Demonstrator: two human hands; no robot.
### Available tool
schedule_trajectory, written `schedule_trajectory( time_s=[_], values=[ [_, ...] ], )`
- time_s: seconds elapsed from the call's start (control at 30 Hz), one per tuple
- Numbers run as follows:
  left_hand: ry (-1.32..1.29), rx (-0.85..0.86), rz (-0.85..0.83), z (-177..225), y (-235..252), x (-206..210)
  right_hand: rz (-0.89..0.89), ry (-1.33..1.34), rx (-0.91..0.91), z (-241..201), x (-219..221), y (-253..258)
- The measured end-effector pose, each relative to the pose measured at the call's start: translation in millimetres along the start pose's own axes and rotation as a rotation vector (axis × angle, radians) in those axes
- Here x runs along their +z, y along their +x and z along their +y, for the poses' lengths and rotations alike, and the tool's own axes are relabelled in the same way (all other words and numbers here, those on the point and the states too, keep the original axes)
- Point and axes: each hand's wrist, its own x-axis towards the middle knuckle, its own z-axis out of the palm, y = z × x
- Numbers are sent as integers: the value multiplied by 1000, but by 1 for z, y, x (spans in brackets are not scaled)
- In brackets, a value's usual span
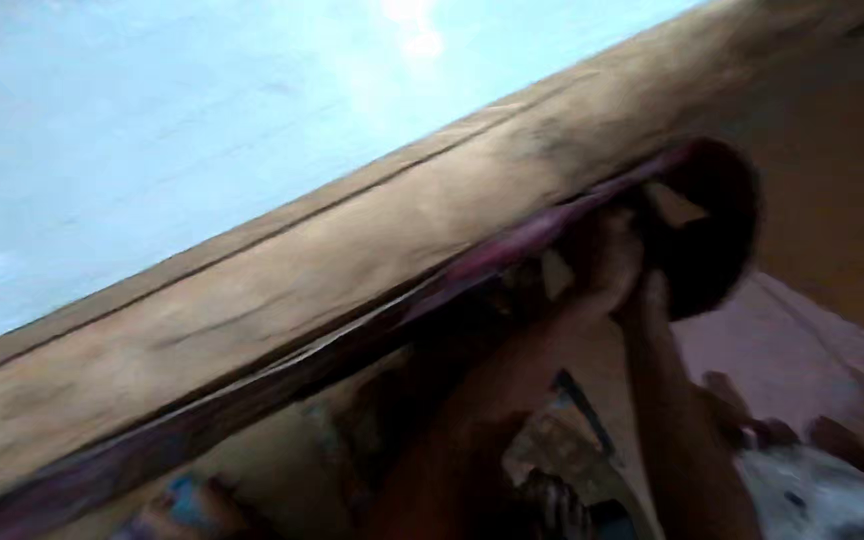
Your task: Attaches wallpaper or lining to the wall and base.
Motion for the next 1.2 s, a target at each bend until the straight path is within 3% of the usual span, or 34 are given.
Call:
schedule_trajectory(
  time_s=[0.1,0.17,0.23,0.3,0.4,0.5,0.57,0.67,0.77,0.87,0.97,1.07,1.2],
  values=[
    [-78,152,-69,-14,-61,-52,-247,43,47,0,5,-50],
    [-181,249,30,-32,-121,-95,-462,211,-122,15,7,-78],
    [-193,228,156,-41,-191,-155,-803,175,-318,-1,12,-99],
    [-143,187,367,-48,-265,-224,-1034,-49,-452,-55,14,-145],
    [47,163,793,-70,-364,-326,-1414,-289,-843,-121,25,-193],
    [154,-108,1199,-83,-454,-420,-1617,-507,-1106,-200,47,-271],
    [230,-149,1377,-106,-514,-474,-1679,-582,-1241,-240,67,-327],
    [329,-129,1652,-162,-592,-530,-1709,-473,-1369,-266,113,-403],
    [116,-262,1838,-210,-634,-564,-1701,-260,-1350,-259,179,-477],
    [-38,-398,1725,-238,-647,-592,-1786,-281,-1128,-259,242,-559],
    [134,-450,1547,-268,-655,-614,-1773,-227,-1012,-254,317,-626],
    [267,-483,1628,-298,-660,-612,-1677,-142,-915,-246,389,-679],
    [179,-587,1632,-324,-657,-611,-1568,-122,-713,-230,459,-727]
  ],
)
